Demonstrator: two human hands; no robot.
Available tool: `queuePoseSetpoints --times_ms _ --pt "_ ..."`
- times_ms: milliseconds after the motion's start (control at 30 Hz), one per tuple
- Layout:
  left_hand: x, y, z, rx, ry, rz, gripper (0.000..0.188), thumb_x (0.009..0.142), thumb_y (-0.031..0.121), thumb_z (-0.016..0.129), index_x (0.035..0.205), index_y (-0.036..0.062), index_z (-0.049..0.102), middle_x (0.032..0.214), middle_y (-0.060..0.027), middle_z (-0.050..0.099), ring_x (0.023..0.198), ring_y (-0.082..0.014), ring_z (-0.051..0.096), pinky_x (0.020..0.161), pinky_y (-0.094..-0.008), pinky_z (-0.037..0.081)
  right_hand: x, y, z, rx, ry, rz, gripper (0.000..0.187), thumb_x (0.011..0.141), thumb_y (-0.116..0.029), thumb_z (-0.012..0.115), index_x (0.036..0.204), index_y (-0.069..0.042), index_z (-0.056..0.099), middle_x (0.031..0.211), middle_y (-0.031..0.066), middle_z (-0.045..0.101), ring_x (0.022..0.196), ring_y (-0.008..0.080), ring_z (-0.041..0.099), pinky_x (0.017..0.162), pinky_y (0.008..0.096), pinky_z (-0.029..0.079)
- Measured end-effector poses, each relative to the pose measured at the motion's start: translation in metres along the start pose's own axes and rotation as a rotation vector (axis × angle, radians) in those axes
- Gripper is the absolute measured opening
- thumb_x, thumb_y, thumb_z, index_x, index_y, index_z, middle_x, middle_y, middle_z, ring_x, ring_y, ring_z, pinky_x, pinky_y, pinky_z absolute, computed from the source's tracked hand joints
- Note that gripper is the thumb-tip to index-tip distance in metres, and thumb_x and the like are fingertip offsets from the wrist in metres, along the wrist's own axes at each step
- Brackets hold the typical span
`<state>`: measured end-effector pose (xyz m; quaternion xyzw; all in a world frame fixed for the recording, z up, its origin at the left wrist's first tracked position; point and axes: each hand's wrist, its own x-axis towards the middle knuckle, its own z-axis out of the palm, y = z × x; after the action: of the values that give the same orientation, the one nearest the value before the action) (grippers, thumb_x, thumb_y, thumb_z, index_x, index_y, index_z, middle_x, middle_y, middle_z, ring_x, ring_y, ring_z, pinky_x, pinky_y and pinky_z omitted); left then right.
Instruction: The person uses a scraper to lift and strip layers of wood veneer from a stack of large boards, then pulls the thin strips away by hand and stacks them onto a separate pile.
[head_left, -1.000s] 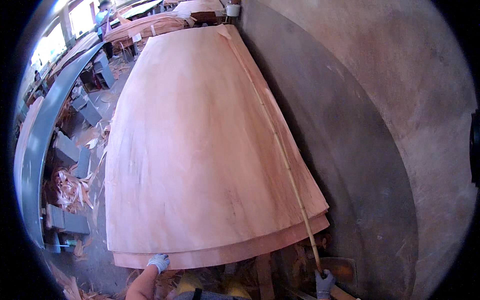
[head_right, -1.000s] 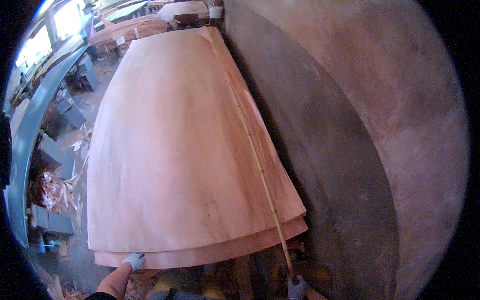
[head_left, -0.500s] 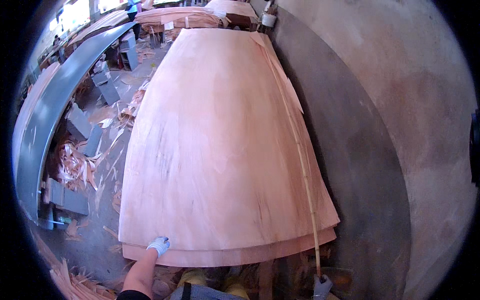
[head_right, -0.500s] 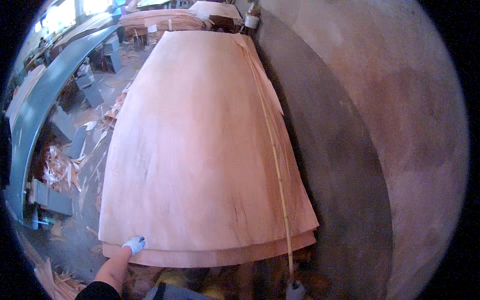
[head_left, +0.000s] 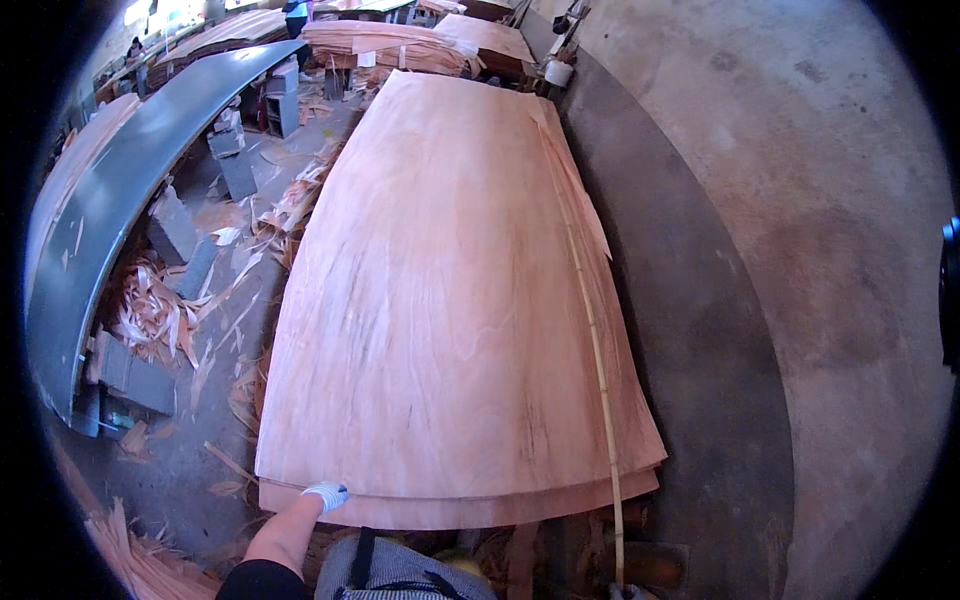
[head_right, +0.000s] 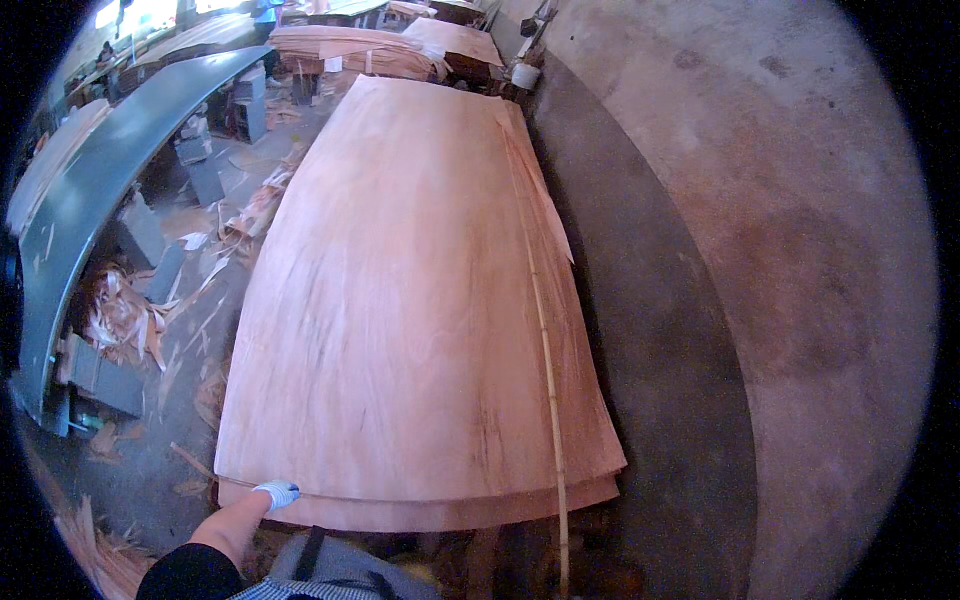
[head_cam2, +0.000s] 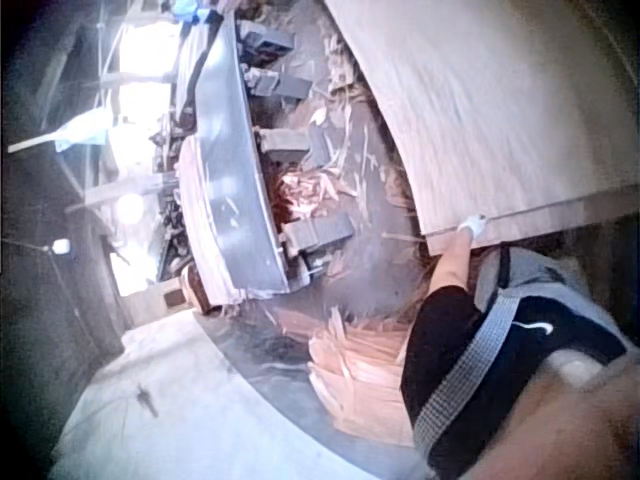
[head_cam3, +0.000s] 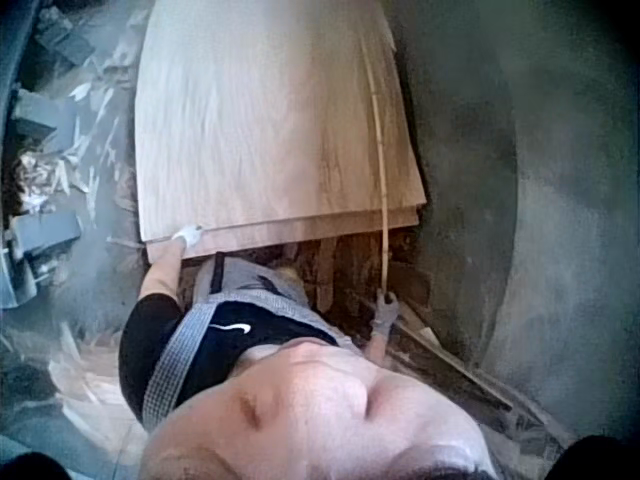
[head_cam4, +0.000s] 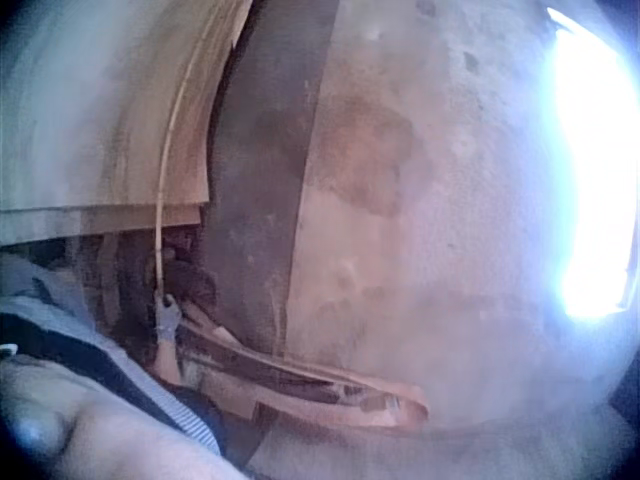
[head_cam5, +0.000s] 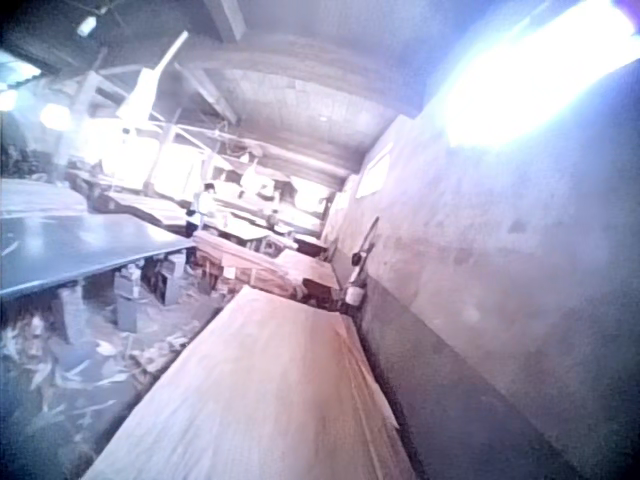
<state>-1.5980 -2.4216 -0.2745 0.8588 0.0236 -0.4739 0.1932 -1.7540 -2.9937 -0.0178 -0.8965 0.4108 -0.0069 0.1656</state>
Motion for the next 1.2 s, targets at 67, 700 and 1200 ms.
queuePoseSetpoints --times_ms 67,700,1200 --pt "-0.015 0.026 -0.018 0.009 -0.028 -0.036 0.042 0.083 0.037 0.039 0.108 0.0093 0.059 0.114 -0.0176 0.056 0.104 -0.0353 0.054 0.091 -0.0425 0.040 -0.008 -0.008 -0.012 -0.067 0.004 0.017 0.044 0.073 -0.036 0.071 0.093 0.002 0.063 0.087 0.0143 0.065 0.082 0.0273 0.061 0.075 0.0347 0.048" --pt "-0.006 -0.024 0.036 -0.010 0.035 0.037 0.044 0.082 0.037 0.040 0.111 0.0092 0.058 0.116 -0.0169 0.055 0.107 -0.0335 0.052 0.094 -0.0395 0.039 0.053 -0.012 0.056 0.403 -0.019 0.020 0.031 0.072 -0.010 0.070 0.055 -0.005 0.044 0.049 0.0010 0.041 0.047 0.0087 0.037 0.044 0.0292 0.034" --pt "-0.035 0.007 0.023 -0.144 0.117 0.035 0.048 0.084 0.040 0.037 0.106 0.0041 0.061 0.112 -0.0181 0.057 0.103 -0.0314 0.056 0.090 -0.0396 0.041 0.035 -0.144 0.115 0.754 -0.429 0.264 0.021 0.082 -0.024 0.064 0.076 -0.005 0.057 0.053 0.0033 0.051 0.040 0.0129 0.045 0.037 0.0276 0.034"
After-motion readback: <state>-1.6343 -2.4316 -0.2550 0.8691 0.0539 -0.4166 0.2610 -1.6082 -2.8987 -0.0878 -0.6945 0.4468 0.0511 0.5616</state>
